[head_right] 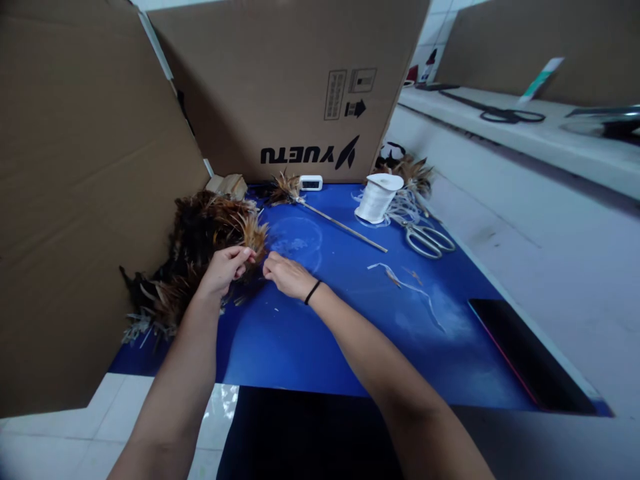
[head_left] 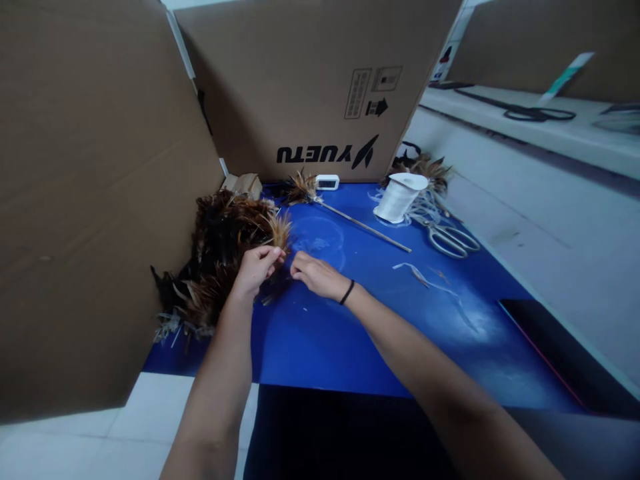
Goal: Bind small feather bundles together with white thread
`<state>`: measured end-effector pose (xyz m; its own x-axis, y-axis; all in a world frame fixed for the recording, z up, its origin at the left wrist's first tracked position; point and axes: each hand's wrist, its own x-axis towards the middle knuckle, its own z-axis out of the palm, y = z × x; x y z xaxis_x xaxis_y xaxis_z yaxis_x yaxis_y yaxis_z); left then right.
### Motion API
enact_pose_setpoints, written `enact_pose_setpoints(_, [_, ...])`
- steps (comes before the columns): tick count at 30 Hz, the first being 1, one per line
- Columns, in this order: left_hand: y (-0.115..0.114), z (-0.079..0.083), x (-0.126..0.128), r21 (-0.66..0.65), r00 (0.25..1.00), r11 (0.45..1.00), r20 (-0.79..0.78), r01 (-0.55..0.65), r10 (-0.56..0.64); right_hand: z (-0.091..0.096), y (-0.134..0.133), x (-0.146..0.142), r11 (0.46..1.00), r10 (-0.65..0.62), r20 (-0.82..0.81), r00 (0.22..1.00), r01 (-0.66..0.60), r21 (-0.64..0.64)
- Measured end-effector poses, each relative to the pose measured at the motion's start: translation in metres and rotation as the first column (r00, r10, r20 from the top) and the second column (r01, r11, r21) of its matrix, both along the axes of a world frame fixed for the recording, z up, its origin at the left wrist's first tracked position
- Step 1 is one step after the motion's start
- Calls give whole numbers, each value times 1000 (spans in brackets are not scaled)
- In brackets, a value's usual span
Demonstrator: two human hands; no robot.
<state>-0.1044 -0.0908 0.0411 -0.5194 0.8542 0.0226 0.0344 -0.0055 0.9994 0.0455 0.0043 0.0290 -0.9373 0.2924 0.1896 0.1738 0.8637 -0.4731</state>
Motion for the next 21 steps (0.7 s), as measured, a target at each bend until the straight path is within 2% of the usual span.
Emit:
enact_pose_setpoints(6, [3,-3,7,-112,994,988,-13,110,-112,15,6,21,997,-71,-133,989,72,1])
enact_pose_setpoints(10, [3,-3,13,-153,978,967,63,206,-198,23,4,22,985,-78,-156,985,100,139])
enact_pose_setpoints(13, [2,-2,13,-154,958,951,143,269,-248,27,4,22,973,-29,-137,990,59,223])
enact_pose_setpoints(16, [3,-3,12,-134,948,951,196,280,-251,32,5,23,968,34,-121,992,-3,251])
enact_pose_setpoints(21, [4,-4,13,-125,967,966,147,226,-208,40,7,23,967,83,-73,994,-63,246])
